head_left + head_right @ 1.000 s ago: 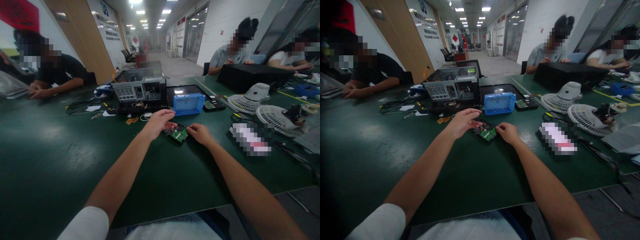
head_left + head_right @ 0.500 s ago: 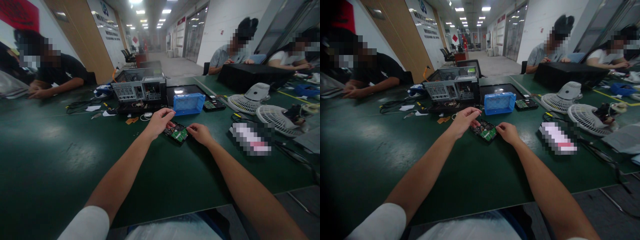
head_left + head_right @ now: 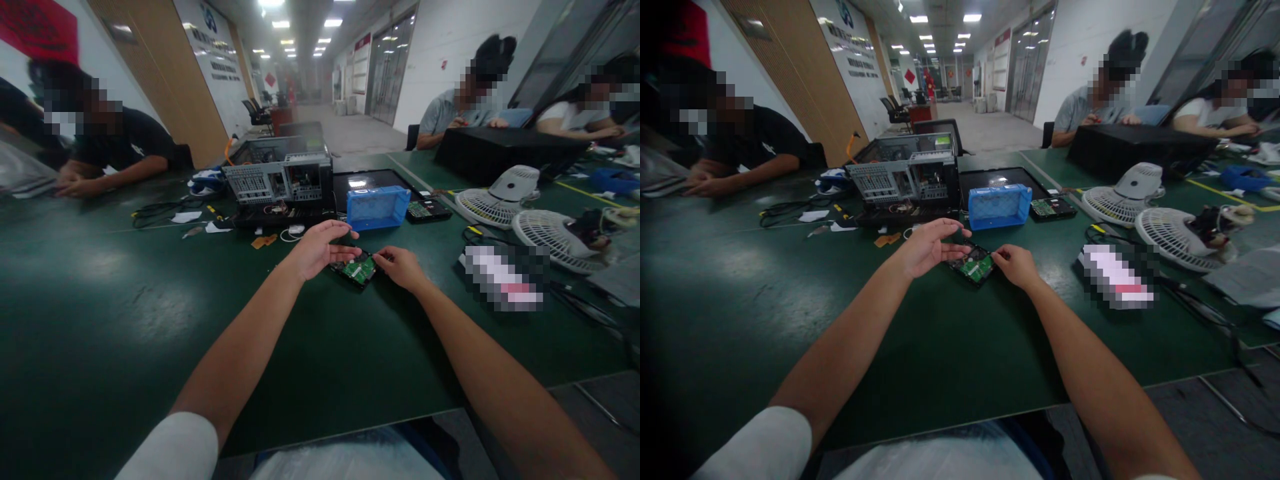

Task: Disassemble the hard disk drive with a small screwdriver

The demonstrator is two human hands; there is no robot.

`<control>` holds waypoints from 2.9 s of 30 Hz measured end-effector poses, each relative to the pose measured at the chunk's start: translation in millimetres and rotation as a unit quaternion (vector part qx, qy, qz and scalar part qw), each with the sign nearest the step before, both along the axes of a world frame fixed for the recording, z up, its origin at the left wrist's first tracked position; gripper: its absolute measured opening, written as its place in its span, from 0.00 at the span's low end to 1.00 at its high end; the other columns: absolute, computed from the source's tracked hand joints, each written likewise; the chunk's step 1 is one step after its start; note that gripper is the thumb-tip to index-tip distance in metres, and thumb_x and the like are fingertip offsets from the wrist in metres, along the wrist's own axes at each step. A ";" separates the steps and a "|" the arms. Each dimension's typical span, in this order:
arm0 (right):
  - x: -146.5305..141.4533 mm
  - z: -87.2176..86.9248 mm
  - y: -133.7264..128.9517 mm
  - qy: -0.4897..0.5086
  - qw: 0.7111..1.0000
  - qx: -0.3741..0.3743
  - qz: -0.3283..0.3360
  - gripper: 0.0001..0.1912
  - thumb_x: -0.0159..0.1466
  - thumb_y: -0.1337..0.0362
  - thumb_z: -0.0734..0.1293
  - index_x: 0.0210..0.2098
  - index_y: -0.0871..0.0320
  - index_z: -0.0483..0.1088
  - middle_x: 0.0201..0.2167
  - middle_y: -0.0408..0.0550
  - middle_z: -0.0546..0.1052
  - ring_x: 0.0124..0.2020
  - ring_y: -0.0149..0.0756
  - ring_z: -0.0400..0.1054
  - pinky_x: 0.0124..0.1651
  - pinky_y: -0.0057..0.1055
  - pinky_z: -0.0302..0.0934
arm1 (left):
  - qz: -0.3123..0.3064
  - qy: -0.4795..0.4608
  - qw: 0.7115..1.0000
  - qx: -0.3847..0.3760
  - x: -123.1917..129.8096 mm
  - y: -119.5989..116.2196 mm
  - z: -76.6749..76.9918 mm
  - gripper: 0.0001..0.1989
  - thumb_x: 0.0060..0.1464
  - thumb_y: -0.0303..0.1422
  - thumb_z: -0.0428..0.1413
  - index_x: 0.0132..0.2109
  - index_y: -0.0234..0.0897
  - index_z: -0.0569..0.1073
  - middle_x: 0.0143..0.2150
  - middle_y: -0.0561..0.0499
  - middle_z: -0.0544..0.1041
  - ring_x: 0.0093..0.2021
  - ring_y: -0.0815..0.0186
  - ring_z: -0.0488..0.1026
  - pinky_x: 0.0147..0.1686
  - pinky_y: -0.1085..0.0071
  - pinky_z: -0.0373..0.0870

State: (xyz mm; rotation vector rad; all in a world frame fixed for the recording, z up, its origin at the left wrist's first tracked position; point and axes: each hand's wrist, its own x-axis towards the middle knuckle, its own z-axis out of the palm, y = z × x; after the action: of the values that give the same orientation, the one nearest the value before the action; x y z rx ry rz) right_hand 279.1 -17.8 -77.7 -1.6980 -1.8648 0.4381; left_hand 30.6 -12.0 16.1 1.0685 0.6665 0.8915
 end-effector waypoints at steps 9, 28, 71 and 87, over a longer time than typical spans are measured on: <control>1.2 -1.0 0.7 0.000 1.000 0.000 -0.003 0.15 0.66 0.52 0.65 0.38 0.55 0.78 0.31 0.48 0.81 0.30 0.36 0.72 0.34 0.30 0.60 | 0.015 -0.010 0.999 -0.034 1.0 -2.3 4.0 0.09 0.59 0.29 0.55 0.44 0.32 0.77 0.40 0.43 0.77 0.35 0.63 0.81 0.35 0.72 0.80; 0.9 0.1 0.1 0.002 1.000 -0.006 -0.006 0.15 0.66 0.52 0.65 0.38 0.55 0.78 0.32 0.48 0.81 0.30 0.36 0.72 0.34 0.30 0.61 | 0.134 0.038 0.990 -0.008 2.2 3.0 2.0 0.06 0.59 0.32 0.56 0.43 0.36 0.70 0.42 0.44 0.77 0.31 0.63 0.81 0.27 0.72 0.77; -0.5 3.2 -0.6 -0.005 1.000 -0.004 -0.001 0.14 0.66 0.53 0.65 0.37 0.55 0.78 0.31 0.47 0.81 0.30 0.36 0.72 0.34 0.30 0.60 | 0.048 0.046 0.998 0.013 1.5 -4.4 4.1 0.11 0.59 0.35 0.57 0.47 0.37 0.75 0.48 0.42 0.78 0.32 0.63 0.80 0.28 0.71 0.76; -1.0 3.1 -0.9 -0.003 1.000 -0.013 -0.010 0.15 0.66 0.52 0.65 0.38 0.55 0.78 0.32 0.47 0.81 0.30 0.36 0.72 0.35 0.30 0.61 | 0.060 0.115 0.991 0.026 -3.7 -1.8 4.9 0.13 0.56 0.37 0.56 0.43 0.34 0.80 0.44 0.41 0.76 0.26 0.70 0.73 0.19 0.77 0.62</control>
State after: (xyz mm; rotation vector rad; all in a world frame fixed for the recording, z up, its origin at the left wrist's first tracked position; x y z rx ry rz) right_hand 278.2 -18.7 -74.6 -1.7349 -1.8518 0.4508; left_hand 26.9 -13.9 21.0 1.1989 0.9123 0.9008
